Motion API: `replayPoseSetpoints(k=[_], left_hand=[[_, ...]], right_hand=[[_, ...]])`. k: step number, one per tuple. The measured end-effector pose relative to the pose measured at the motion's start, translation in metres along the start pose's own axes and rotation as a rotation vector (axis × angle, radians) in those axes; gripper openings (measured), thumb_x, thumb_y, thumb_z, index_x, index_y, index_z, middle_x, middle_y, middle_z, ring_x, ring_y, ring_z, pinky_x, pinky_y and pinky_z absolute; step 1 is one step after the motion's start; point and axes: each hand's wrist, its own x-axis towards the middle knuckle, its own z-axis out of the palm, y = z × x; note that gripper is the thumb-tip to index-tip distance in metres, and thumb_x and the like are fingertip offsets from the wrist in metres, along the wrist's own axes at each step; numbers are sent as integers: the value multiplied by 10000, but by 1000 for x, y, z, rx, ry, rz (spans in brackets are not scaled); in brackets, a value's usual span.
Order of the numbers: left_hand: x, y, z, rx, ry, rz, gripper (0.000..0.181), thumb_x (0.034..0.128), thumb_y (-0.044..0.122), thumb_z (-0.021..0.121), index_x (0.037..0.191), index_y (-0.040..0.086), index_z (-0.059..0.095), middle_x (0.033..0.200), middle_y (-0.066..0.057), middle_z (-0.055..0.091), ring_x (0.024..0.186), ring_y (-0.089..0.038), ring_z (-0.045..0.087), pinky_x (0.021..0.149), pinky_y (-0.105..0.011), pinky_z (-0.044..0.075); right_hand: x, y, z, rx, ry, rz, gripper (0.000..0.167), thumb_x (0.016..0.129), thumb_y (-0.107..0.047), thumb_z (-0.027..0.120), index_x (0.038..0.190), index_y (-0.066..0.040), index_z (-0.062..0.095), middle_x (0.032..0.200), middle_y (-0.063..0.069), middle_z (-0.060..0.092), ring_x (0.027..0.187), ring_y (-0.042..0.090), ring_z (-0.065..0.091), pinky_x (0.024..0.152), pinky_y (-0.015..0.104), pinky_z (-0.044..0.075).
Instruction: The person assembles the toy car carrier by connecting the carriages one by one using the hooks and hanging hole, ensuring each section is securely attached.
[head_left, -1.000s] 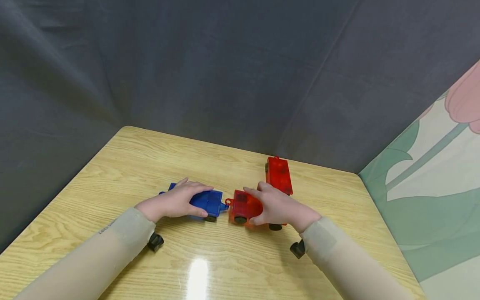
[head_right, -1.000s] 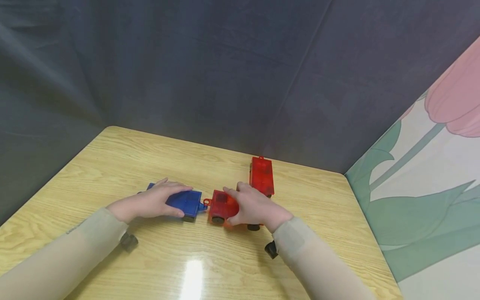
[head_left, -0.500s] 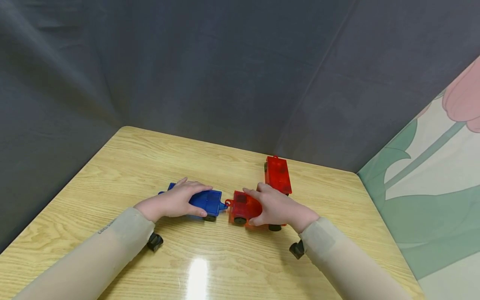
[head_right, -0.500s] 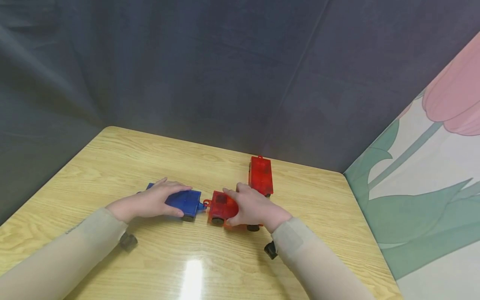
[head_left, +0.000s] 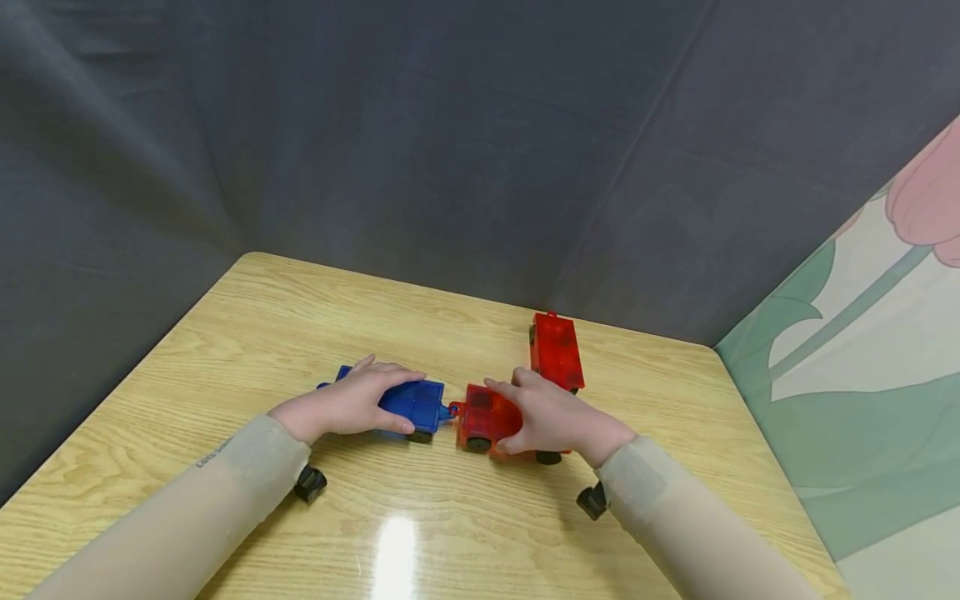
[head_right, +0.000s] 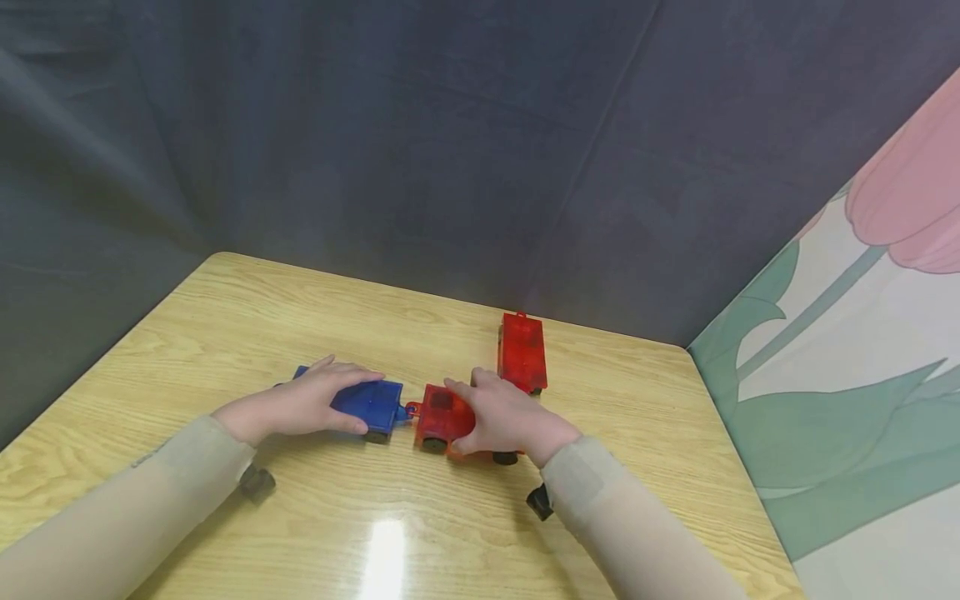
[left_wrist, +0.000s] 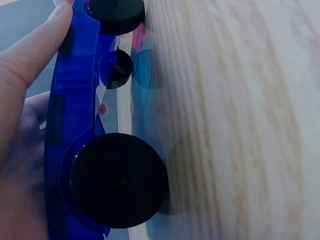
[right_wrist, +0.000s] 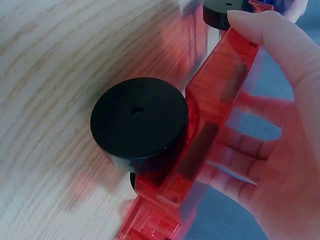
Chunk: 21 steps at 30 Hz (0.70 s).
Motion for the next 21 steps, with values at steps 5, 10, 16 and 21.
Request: replayPoseSetpoints(k=[5, 10, 16, 21], left_hand=[[0, 0, 0, 5, 1, -2, 841, 837, 516, 737, 1514, 133, 419, 1476, -117, 459, 1387, -337, 362, 1158, -574, 16], [0, 1, -1, 3, 1, -2, 838, 837, 513, 739, 1511, 129, 423, 1472, -117, 462, 1384, -337, 366, 1159, -572, 11], [0, 1, 0, 5, 1, 5, 845, 834, 532, 732, 1510, 130, 425, 1469, -117, 465, 1380, -337, 373, 1160, -573, 15], [0, 1, 0, 6, 3, 7, 850, 828, 542, 732, 1509, 134, 428, 1467, -118, 467, 1379, -338, 375, 1158, -578, 18]], right_hand=[[1, 0, 2, -8, -4, 1, 912, 724, -507, 841, 1507, -245, 452, 1019, 6, 495, 874, 121, 472, 672, 249, 466], [1, 0, 2, -12, -10, -2, 906, 729, -499, 840, 1505, -235, 455, 1022, 15, 498, 875, 129, 470, 677, 260, 464], [1, 0, 3, -12, -21, 8, 902, 725, -504, 843, 1502, -250, 460, 1025, 1, 499, 876, 123, 476, 684, 252, 471], [1, -1, 3, -15, -18, 6, 898, 725, -503, 844, 1498, -246, 466, 1033, -2, 499, 883, 124, 479, 692, 253, 476]])
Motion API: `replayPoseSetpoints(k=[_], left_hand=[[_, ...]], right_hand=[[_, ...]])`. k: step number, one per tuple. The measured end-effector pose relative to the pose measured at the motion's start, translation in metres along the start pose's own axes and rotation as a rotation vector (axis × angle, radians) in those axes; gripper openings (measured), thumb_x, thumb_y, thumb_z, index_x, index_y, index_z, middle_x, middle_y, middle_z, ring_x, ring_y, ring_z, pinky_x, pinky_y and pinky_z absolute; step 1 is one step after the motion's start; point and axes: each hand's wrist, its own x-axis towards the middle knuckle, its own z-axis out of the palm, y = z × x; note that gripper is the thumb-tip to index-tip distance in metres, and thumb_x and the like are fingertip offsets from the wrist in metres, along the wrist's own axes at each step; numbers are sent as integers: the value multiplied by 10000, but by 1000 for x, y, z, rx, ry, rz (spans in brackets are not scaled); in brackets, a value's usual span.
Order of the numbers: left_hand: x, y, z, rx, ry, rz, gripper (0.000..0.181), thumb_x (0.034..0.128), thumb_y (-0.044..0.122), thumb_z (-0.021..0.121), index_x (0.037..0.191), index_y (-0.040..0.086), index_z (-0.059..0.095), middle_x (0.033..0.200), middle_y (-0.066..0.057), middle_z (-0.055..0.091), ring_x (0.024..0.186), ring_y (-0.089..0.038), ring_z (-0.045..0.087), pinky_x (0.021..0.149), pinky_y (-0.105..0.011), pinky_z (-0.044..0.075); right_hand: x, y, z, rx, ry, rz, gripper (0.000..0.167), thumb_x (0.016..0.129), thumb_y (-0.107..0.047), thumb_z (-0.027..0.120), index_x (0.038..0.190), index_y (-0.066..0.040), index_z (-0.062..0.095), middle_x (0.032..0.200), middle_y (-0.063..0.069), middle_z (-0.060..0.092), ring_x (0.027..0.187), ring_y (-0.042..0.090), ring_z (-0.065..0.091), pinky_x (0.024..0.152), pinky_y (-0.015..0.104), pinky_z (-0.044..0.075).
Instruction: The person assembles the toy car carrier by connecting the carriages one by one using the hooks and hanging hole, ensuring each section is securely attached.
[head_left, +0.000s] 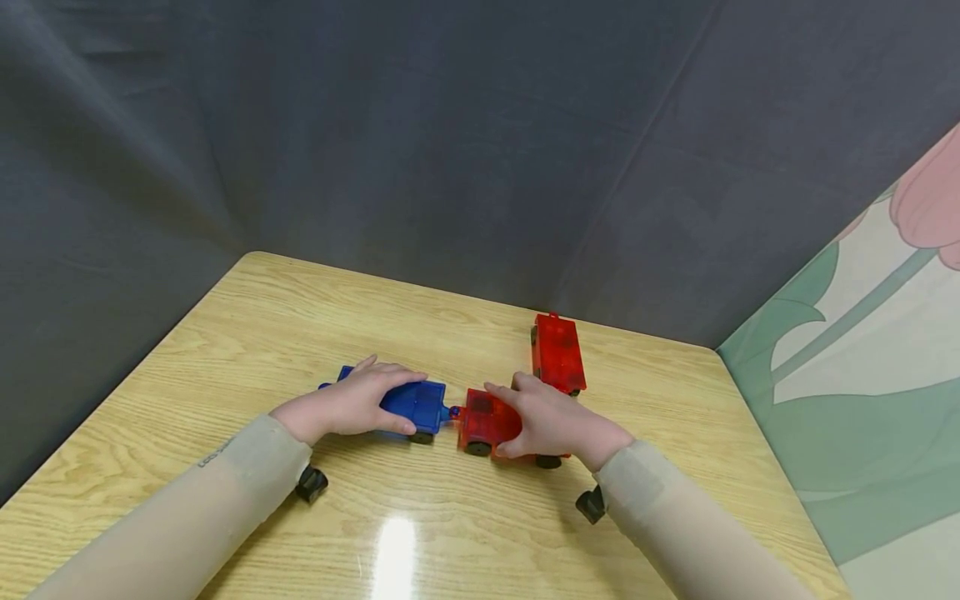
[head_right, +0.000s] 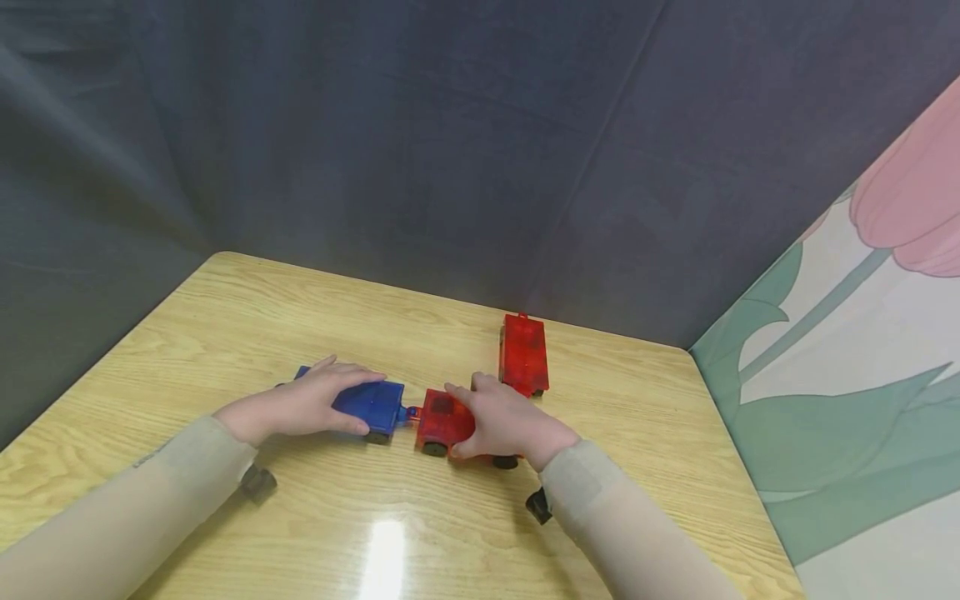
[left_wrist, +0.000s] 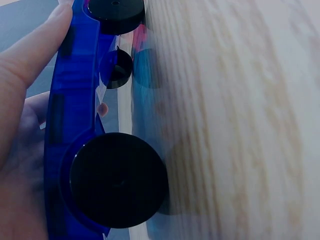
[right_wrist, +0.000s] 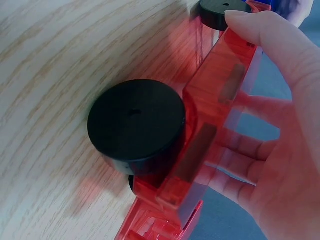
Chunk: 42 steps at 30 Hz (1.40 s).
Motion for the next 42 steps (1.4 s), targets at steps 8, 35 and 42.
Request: replayPoseSetpoints(k=[8, 35, 42], left_hand=[[0, 0, 0, -1, 2, 2, 846, 830, 538, 732, 1509, 134, 429, 1467, -113, 468, 1379, -335, 375, 1159, -575, 15], [0, 2, 2, -5, 9, 9, 836, 837, 531, 730, 1509, 135, 429, 1472, -119, 463, 1379, -340, 374, 1160, -572, 17], [1, 1, 3, -19, 6, 8, 824, 843, 515, 734, 1509, 138, 429, 1474, -114, 460, 1384, -343, 367, 1160, -570, 3]], right_hand=[[-1, -1, 2, -14, 11, -5, 898, 726, -514, 842, 1498, -245, 468, 1021, -10, 487, 878, 119, 473, 684, 248, 472], [-15, 10, 11, 55, 65, 31, 909, 729, -565, 819, 1488, -198, 478, 1227, 34, 523, 1052, 186, 512, 893, 368, 496], [-33, 26, 15, 146, 82, 85, 905, 724, -497, 858, 1485, -186, 479, 1384, 121, 489, 1213, 304, 495, 982, 454, 465]])
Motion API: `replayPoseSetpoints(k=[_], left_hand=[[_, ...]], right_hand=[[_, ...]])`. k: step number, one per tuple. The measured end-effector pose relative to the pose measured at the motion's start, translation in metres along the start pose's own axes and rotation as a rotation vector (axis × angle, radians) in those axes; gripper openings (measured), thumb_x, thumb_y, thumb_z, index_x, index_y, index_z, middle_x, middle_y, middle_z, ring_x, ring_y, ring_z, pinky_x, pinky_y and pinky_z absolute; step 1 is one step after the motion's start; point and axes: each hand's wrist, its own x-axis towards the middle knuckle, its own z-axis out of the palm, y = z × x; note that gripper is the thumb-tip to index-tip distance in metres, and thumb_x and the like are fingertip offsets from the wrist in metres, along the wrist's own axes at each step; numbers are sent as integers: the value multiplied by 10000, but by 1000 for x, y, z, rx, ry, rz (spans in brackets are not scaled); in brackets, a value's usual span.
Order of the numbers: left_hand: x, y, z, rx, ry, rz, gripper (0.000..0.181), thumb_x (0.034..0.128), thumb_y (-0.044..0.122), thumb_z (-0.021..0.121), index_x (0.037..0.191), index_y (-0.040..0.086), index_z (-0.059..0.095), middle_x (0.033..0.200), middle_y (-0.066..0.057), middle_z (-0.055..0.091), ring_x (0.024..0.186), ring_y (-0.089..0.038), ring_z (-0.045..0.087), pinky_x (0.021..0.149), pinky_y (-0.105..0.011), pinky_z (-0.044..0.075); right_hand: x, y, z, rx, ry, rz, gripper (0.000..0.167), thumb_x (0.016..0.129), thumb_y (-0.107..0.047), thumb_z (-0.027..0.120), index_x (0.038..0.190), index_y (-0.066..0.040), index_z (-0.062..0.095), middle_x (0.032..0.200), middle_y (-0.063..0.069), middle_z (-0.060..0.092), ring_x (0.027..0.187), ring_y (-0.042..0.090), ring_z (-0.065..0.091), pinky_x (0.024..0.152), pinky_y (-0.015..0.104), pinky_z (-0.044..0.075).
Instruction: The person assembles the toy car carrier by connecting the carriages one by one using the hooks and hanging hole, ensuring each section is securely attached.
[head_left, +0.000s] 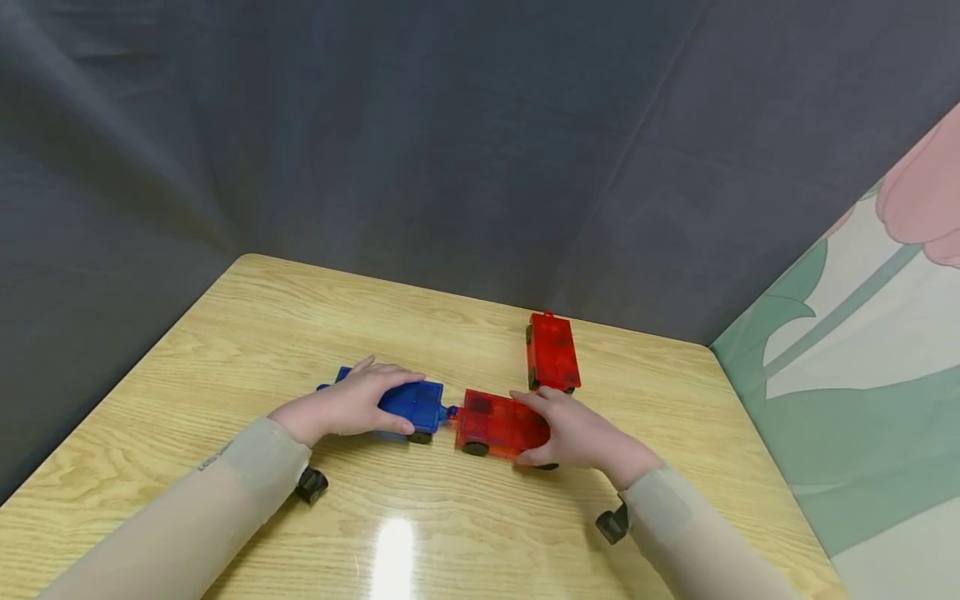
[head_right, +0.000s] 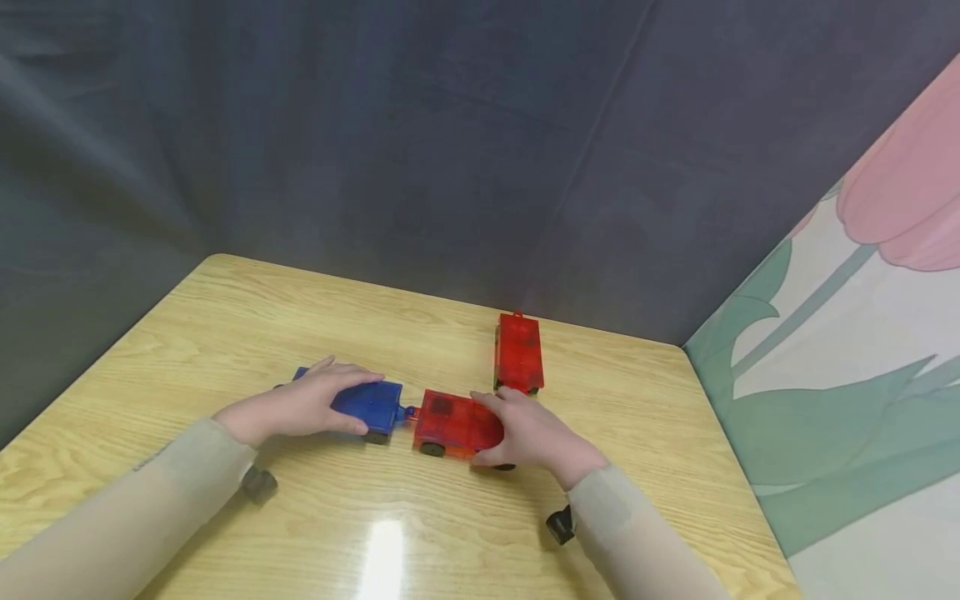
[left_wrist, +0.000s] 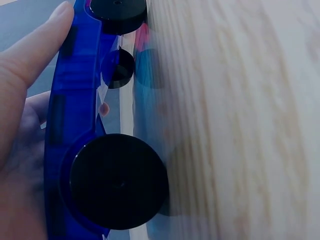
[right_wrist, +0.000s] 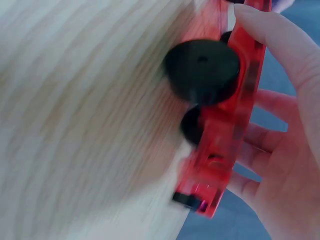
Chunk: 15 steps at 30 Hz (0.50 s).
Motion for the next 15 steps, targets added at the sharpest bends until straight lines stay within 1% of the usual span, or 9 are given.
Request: replayPoseSetpoints(k=[3, 7, 10, 13, 15], left_hand=[[0, -1, 0, -4, -2, -2, 822, 844, 515, 733, 1509, 140, 428, 1476, -113, 457, 1387, -345, 360, 1160, -570, -2], [0, -4, -1, 4, -4, -9, 827, 839, 524, 734, 1506, 139, 433, 1473, -114, 462, 1387, -348, 359, 1156, -580, 1], [-2, -5, -3, 6, -6, -15, 827, 836, 521, 739, 1501, 130, 440, 1469, -118, 465, 1385, -353, 360, 1153, -587, 0], [-4, -5, -5, 6, -11, -17, 821, 838, 506, 745, 1495, 116, 446, 1463, -125, 471, 1381, -361, 363, 1148, -598, -7], [-5, -4, -7, 14, -13, -19, 817, 836, 494, 753, 1491, 110, 451, 1456, -128, 478, 1377, -362, 369, 1144, -606, -9]], right_hand=[[-7, 8, 1, 31, 17, 6, 904, 724, -475, 866, 1477, -155, 482, 1424, 143, 472, 1267, 337, 471, 1016, 481, 437], [-14, 17, 2, 82, 41, -2, 878, 728, -415, 881, 1444, -77, 500, 1387, 127, 509, 1231, 309, 500, 1006, 466, 447], [-18, 21, 2, 128, 48, 14, 853, 729, -373, 890, 1414, -35, 510, 1340, 105, 538, 1172, 276, 530, 979, 449, 469], [-21, 25, 2, 172, 49, 36, 845, 729, -352, 893, 1404, -22, 505, 1324, 94, 549, 1166, 273, 540, 969, 442, 475], [-22, 27, 3, 198, 49, 36, 848, 734, -342, 891, 1408, -16, 493, 1319, 92, 552, 1176, 279, 539, 966, 440, 476]])
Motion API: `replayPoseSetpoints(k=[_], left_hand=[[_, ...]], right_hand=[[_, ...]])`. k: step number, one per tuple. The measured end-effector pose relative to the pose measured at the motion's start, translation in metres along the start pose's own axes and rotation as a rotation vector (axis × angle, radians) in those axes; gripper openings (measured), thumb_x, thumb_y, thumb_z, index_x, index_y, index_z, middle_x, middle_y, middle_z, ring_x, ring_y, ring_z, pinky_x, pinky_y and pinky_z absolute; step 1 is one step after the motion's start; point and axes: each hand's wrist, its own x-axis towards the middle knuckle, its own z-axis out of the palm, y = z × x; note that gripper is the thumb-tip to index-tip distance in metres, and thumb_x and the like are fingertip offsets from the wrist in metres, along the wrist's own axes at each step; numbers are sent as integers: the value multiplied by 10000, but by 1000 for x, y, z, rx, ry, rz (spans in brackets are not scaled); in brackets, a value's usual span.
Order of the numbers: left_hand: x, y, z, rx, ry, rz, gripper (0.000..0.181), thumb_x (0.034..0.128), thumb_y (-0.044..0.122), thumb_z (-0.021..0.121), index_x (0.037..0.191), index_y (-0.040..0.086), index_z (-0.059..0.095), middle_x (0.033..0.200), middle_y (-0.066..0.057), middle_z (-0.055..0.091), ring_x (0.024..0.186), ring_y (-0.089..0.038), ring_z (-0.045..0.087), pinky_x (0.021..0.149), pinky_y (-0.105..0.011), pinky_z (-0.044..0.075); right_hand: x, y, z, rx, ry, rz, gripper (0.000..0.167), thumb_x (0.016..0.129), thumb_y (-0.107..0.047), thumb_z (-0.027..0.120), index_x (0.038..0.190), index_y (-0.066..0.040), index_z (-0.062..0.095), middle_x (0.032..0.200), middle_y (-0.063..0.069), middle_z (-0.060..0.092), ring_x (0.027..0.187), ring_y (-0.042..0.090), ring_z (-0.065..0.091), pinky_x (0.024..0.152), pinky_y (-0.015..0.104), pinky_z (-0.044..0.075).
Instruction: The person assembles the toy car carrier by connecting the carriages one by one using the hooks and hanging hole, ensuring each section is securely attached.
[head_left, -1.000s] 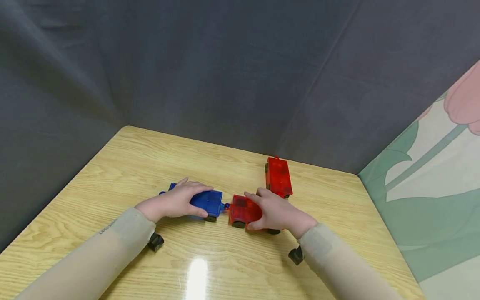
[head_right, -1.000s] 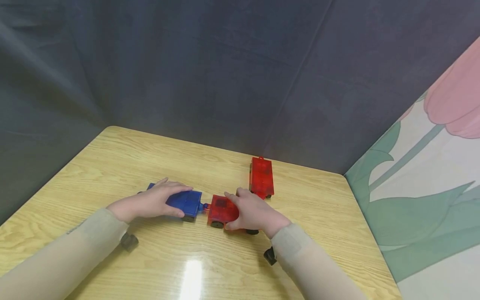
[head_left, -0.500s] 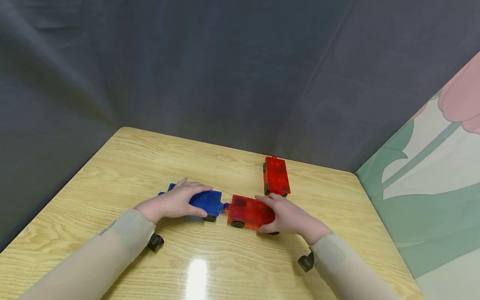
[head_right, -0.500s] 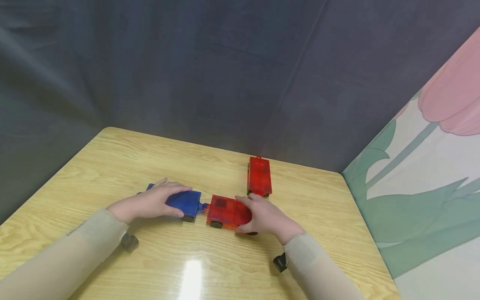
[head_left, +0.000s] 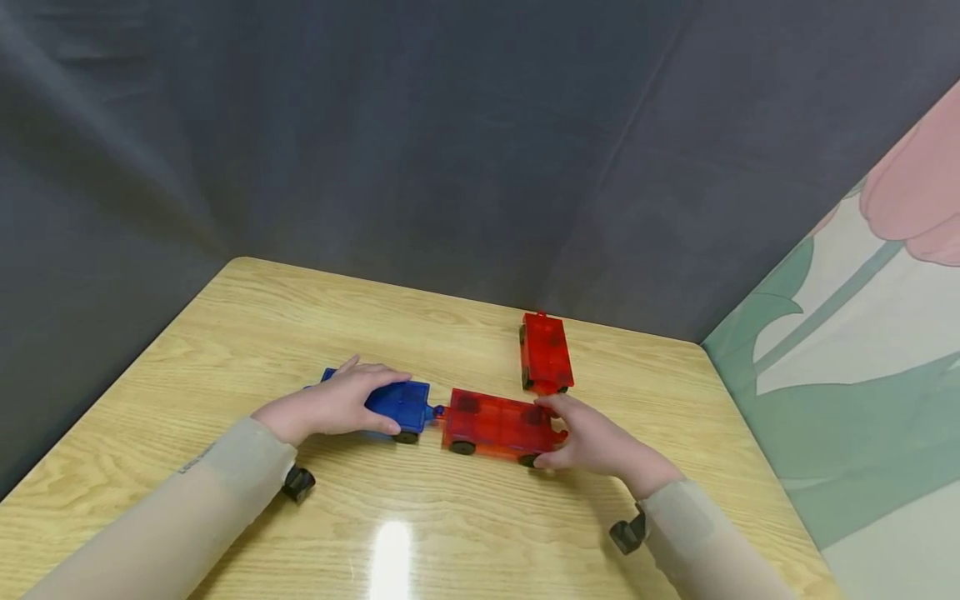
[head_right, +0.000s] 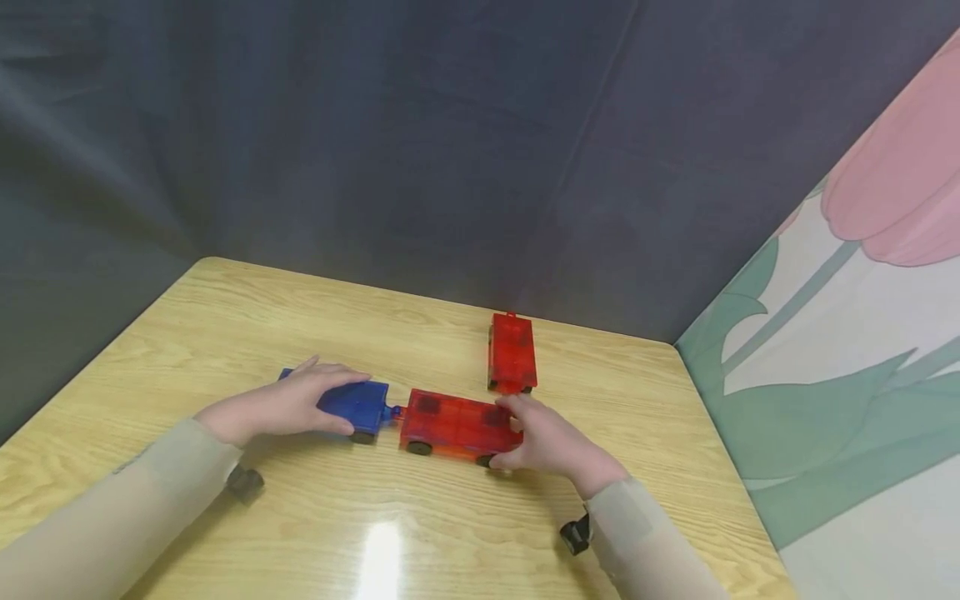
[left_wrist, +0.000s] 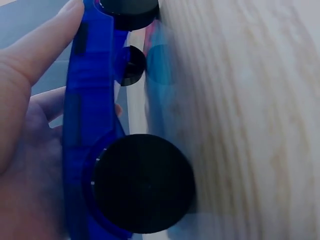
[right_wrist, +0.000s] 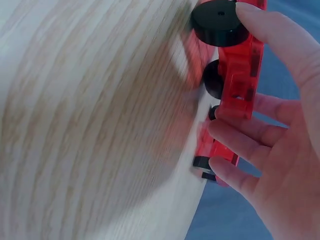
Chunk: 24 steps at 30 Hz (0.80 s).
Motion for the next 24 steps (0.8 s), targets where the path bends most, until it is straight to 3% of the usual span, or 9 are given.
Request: replayPoseSetpoints(k=[9, 15, 18, 24], left_hand=[[-3, 10, -14, 90, 12, -15, 824, 828, 480, 770, 1483, 88, 460, 1468, -171, 452, 1384, -377, 349, 1134, -622, -18], [11, 46, -20, 50, 129, 8, 744, 870, 435, 751, 1480, 116, 470, 1483, -126, 440, 1392, -337, 342, 1160, -570, 30], [24, 68, -13, 13, 140, 6, 701, 885, 426, 739, 1472, 140, 485, 1490, -98, 437, 1402, -330, 322, 1170, -538, 86], [57, 103, 20, -29, 76, -8, 706, 859, 464, 752, 1452, 167, 512, 1485, -54, 446, 1404, -311, 318, 1159, -487, 199]], right_hand=[[-3, 9, 5, 133, 4, -51, 866, 763, -295, 878, 1456, -25, 434, 1282, 58, 563, 1134, 243, 542, 885, 398, 515], [-8, 14, 5, 189, -3, -41, 905, 765, -262, 877, 1491, -30, 390, 1269, 69, 571, 1145, 257, 548, 956, 474, 466], [-9, 17, 5, 217, -14, -40, 906, 777, -257, 870, 1500, -29, 373, 1266, 68, 573, 1145, 249, 549, 926, 421, 499], [-8, 22, 9, 253, -6, -40, 890, 783, -264, 865, 1492, -27, 382, 1279, 68, 571, 1147, 252, 547, 878, 334, 529]])
